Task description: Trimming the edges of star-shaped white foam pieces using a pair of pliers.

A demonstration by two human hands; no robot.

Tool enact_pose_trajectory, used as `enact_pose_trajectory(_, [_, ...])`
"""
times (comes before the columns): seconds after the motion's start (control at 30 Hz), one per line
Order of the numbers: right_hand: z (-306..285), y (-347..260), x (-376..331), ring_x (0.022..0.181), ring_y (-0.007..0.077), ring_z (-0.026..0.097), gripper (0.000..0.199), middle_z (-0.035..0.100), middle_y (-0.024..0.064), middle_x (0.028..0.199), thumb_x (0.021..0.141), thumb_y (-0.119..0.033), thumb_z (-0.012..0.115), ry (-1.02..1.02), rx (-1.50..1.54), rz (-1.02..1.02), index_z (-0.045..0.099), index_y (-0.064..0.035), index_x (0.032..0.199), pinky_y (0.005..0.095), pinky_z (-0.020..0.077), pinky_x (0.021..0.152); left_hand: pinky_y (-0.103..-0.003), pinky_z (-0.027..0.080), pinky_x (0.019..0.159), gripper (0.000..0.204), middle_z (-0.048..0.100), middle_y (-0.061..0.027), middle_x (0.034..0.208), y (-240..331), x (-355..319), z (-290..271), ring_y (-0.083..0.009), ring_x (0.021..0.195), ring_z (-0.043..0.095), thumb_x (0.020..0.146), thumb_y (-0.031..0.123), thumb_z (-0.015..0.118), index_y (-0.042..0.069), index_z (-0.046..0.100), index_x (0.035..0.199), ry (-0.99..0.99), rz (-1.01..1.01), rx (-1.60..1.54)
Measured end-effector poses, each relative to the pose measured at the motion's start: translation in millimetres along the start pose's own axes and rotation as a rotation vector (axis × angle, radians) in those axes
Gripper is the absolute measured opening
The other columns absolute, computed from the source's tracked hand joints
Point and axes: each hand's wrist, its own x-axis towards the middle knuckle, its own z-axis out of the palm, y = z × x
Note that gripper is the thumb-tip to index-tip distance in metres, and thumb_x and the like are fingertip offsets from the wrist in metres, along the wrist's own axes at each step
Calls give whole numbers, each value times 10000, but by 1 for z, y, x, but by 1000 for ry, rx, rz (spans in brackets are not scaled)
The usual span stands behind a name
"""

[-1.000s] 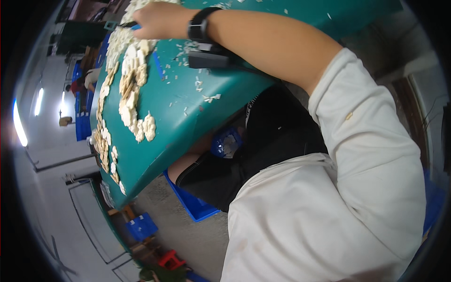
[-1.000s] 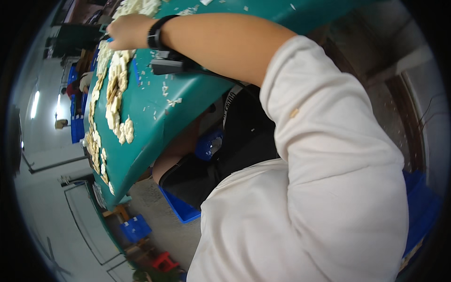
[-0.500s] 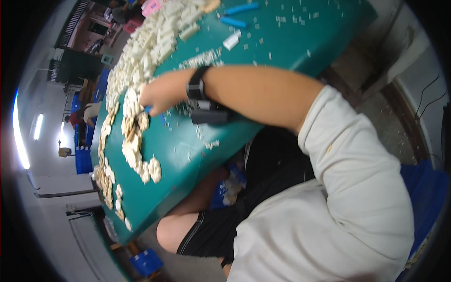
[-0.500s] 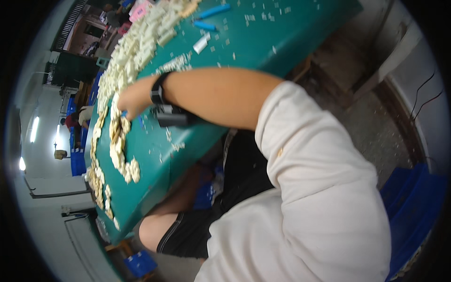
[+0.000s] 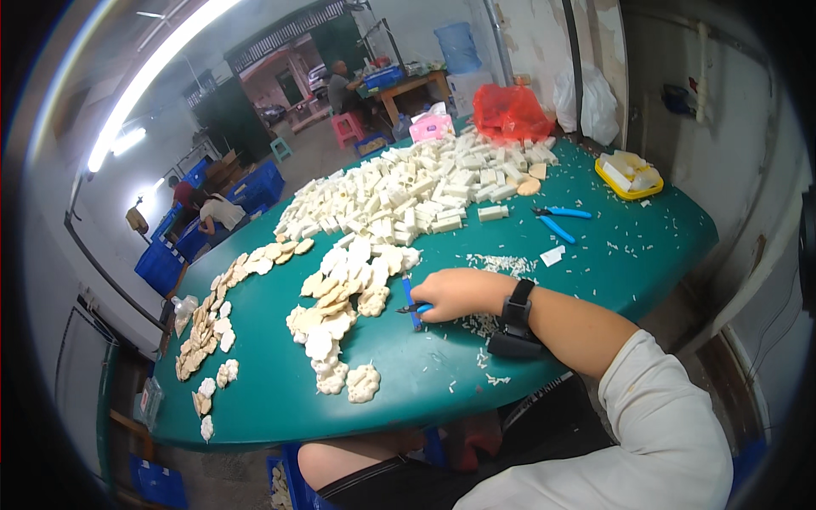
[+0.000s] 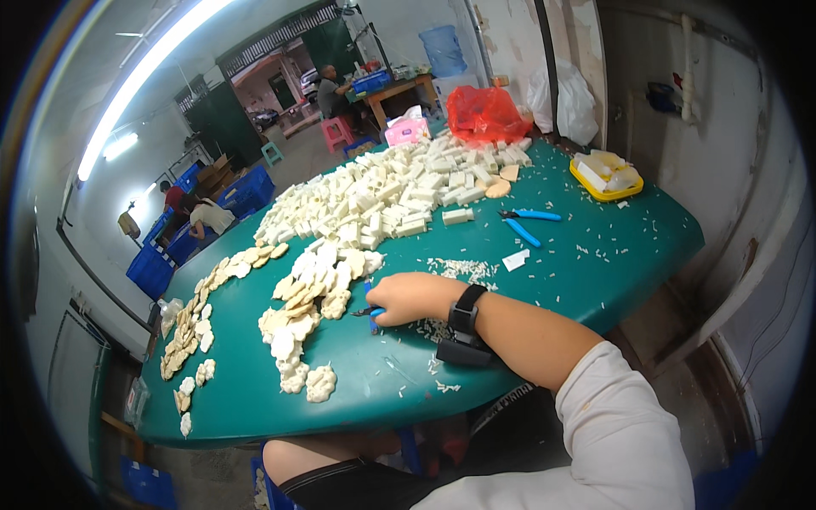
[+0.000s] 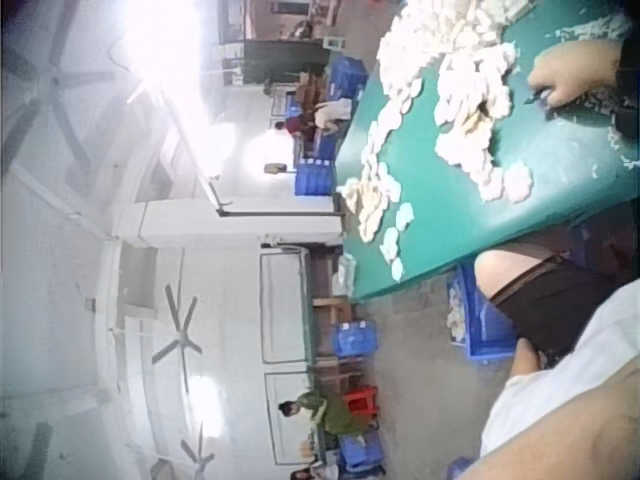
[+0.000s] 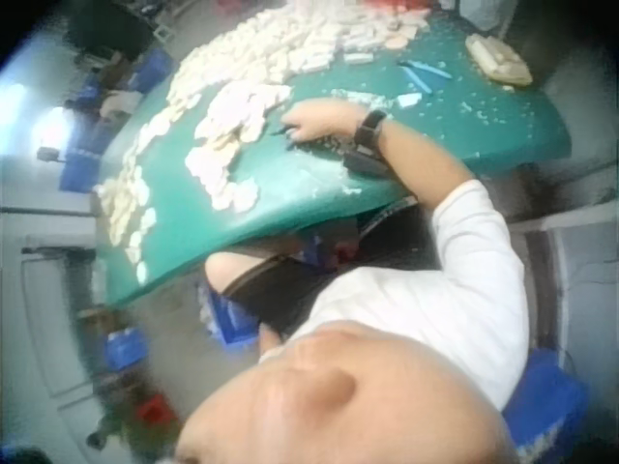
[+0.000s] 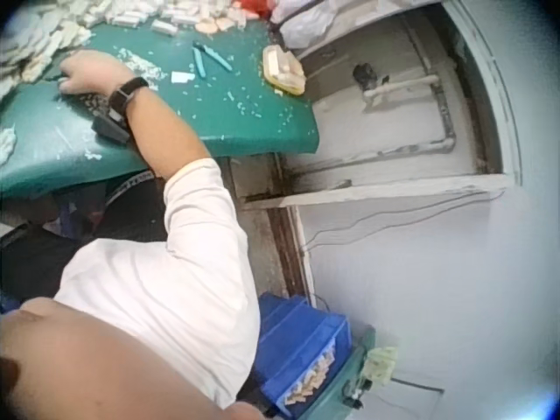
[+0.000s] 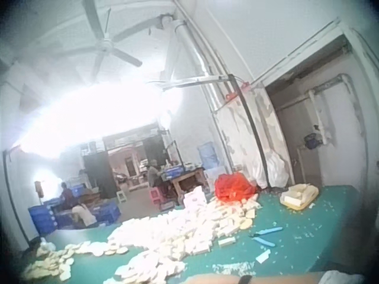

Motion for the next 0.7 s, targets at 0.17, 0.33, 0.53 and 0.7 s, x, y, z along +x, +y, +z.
enact_pose_trajectory(0.17, [-8, -6, -3, 832, 391, 644, 295, 662, 202, 851, 869, -296, 604, -98, -42, 79, 648, -33, 994, 494, 503, 730, -403, 516, 722, 294, 696, -153, 981, 6, 0, 3, -272, 856, 659, 935, 290, 589, 40, 670, 1066, -5, 62, 30])
enact_pose_trajectory(0.33, [0, 1, 13, 823, 401, 660, 327, 678, 215, 850, 829, -312, 627, -44, -146, -61, 675, 0, 913, 498, 532, 736, -403, 516, 719, 293, 698, -157, 970, -12, -71, -16, -272, 849, 659, 934, 288, 591, 36, 673, 1058, 21, -7, 93])
enact_pose_trajectory(0.53, [-13, 1, 25, 841, 399, 636, 298, 660, 216, 863, 872, -294, 634, -144, -183, -32, 655, -19, 985, 476, 489, 729, -402, 515, 715, 291, 700, -161, 958, -35, -300, -53, -271, 842, 660, 932, 285, 593, 32, 677, 1047, 239, -291, 167])
enact_pose_trajectory(0.7, [-10, -21, 24, 773, 394, 639, 277, 654, 205, 795, 842, -279, 641, -156, -246, 63, 657, -5, 881, 486, 501, 693, -402, 514, 712, 290, 701, -164, 947, -19, -398, -28, -270, 836, 661, 930, 283, 594, 29, 680, 1038, 360, -381, 175])
